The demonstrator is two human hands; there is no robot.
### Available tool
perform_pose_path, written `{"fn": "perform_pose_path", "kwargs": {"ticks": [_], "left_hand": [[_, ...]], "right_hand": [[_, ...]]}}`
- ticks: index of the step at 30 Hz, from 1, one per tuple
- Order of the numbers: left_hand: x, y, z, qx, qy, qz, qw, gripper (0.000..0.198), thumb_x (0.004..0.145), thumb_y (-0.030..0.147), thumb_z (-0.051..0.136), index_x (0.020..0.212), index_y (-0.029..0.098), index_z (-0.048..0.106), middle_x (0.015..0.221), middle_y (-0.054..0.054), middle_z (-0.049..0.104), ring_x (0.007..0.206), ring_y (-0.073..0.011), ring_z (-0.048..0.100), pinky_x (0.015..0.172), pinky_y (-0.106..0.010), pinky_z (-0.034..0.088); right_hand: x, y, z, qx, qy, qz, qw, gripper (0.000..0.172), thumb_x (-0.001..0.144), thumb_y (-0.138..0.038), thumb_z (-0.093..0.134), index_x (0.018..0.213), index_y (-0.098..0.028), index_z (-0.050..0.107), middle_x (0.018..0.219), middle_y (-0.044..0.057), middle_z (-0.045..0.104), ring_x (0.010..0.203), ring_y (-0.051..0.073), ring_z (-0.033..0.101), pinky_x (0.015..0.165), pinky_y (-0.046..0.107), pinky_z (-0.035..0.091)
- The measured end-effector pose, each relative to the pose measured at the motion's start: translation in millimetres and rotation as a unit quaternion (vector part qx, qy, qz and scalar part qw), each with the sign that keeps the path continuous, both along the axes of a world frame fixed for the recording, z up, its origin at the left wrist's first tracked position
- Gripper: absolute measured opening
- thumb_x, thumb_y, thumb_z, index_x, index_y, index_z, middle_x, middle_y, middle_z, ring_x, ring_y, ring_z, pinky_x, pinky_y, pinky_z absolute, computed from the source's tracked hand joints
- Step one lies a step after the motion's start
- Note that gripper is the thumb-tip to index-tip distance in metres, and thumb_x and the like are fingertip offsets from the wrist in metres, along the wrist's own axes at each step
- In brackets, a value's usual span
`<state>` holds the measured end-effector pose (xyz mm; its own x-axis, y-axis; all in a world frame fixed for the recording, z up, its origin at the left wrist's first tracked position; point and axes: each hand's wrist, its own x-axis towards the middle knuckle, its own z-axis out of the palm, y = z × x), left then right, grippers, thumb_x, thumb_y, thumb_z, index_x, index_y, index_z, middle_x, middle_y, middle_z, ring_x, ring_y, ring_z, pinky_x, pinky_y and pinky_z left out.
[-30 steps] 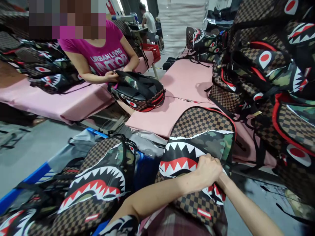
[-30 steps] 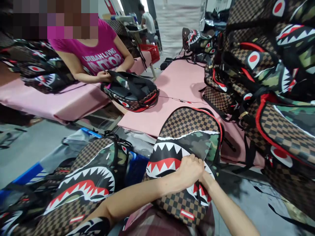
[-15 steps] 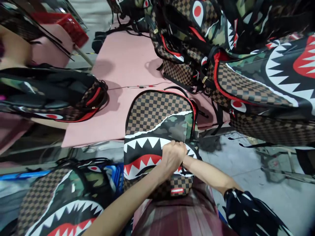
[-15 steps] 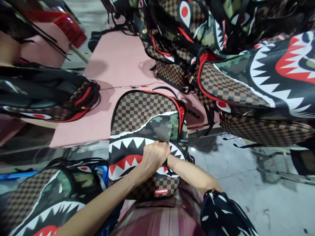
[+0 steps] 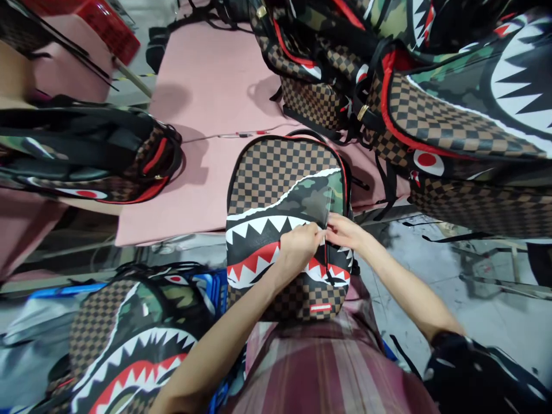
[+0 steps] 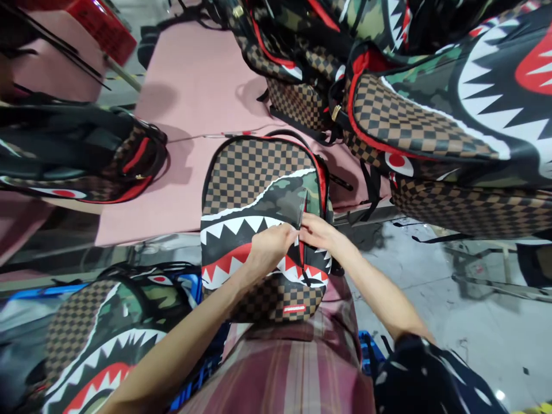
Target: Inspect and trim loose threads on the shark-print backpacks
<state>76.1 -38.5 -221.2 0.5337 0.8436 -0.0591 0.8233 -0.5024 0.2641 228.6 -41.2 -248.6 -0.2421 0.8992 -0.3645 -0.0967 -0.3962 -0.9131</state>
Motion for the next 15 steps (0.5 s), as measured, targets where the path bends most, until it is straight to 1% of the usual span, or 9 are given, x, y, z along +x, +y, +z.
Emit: {"fn": "perform_pose_path", "kwargs": {"ticks": [2,3,4,5,7,9,11,13,15], "left_hand": [[-22.6,-12.6,-12.7,-0.002,-0.059,-0.04,0.997,0.028,0.09,0.035,0.04,0.098,0.017,0.06,0.089,-0.005,0.066,0.082,-0.0167,0.057,0.065,-0.025,0.042],[-34.1,-23.7,-18.8,0.002,-0.081,-0.068,0.994,0.027,0.09,0.034,0.041,0.1,0.017,0.059,0.094,-0.006,0.065,0.086,-0.0176,0.056,0.07,-0.027,0.043],[-44.4,-37.6,-24.5,0.012,-0.099,-0.095,0.991,0.026,0.09,0.032,0.043,0.101,0.016,0.059,0.097,-0.007,0.065,0.089,-0.0192,0.055,0.074,-0.029,0.044],[-52.9,-53.2,-29.8,0.018,-0.11,-0.122,0.986,0.024,0.089,0.031,0.044,0.097,0.015,0.06,0.097,-0.007,0.065,0.092,-0.0207,0.055,0.077,-0.032,0.044],[-62.7,-84.7,-39.2,0.023,-0.14,-0.185,0.973,0.021,0.089,0.026,0.043,0.095,0.017,0.061,0.099,-0.006,0.066,0.098,-0.0204,0.055,0.084,-0.034,0.042],[-63.8,-108.7,-46.8,0.005,-0.13,-0.265,0.955,0.022,0.089,0.025,0.044,0.104,0.018,0.059,0.111,-0.004,0.063,0.11,-0.0195,0.051,0.091,-0.034,0.039],[-60.5,-120.1,-52.0,-0.007,-0.103,-0.303,0.948,0.028,0.089,0.027,0.046,0.114,0.019,0.055,0.122,-0.003,0.058,0.118,-0.0196,0.046,0.097,-0.034,0.036],[-56.9,-120.5,-54.6,-0.01,-0.084,-0.31,0.947,0.032,0.089,0.029,0.046,0.118,0.019,0.052,0.127,-0.002,0.055,0.121,-0.0204,0.045,0.099,-0.036,0.033],[-55.4,-115.6,-55.0,-0.012,-0.078,-0.321,0.944,0.034,0.089,0.031,0.046,0.121,0.021,0.051,0.129,-0.002,0.054,0.121,-0.0205,0.046,0.099,-0.037,0.033]], "right_hand": [[16.1,-46.6,-1.9,0.017,-0.046,-0.008,0.999,0.037,0.09,-0.037,0.042,0.12,-0.018,0.05,0.101,0.007,0.062,0.082,0.015,0.06,0.073,0.03,0.048],[21.2,-71.3,-3.3,0.052,-0.13,-0.033,0.99,0.037,0.089,-0.039,0.042,0.12,-0.018,0.05,0.099,0.007,0.062,0.082,0.016,0.06,0.073,0.03,0.048],[23.3,-94.4,-5.3,0.097,-0.235,-0.028,0.967,0.038,0.086,-0.04,0.048,0.117,-0.019,0.052,0.096,0.007,0.062,0.08,0.016,0.059,0.072,0.03,0.047],[22.4,-114.5,-8.2,0.14,-0.331,0.021,0.933,0.04,0.083,-0.04,0.053,0.118,-0.02,0.052,0.097,0.007,0.062,0.078,0.016,0.059,0.069,0.03,0.046],[14.5,-140.9,-16.8,0.228,-0.463,0.11,0.85,0.038,0.085,-0.036,0.052,0.12,-0.021,0.051,0.096,0.008,0.06,0.075,0.017,0.058,0.062,0.027,0.044],[4.6,-147.5,-27.4,0.314,-0.516,0.174,0.778,0.03,0.089,-0.027,0.045,0.117,-0.02,0.052,0.091,0.007,0.06,0.074,0.015,0.057,0.057,0.024,0.042],[-1.1,-140.1,-36.8,0.389,-0.522,0.193,0.734,0.024,0.092,-0.019,0.038,0.109,-0.018,0.055,0.084,0.005,0.06,0.071,0.013,0.057,0.055,0.022,0.04],[-2.1,-127.1,-42.7,0.415,-0.519,0.172,0.727,0.023,0.092,-0.016,0.035,0.104,-0.016,0.056,0.082,0.004,0.06,0.068,0.011,0.056,0.054,0.021,0.039],[-0.6,-113.8,-44.6,0.385,-0.524,0.129,0.749,0.02,0.092,-0.019,0.038,0.099,-0.015,0.057,0.082,0.005,0.061,0.066,0.01,0.057,0.053,0.02,0.038]]}}
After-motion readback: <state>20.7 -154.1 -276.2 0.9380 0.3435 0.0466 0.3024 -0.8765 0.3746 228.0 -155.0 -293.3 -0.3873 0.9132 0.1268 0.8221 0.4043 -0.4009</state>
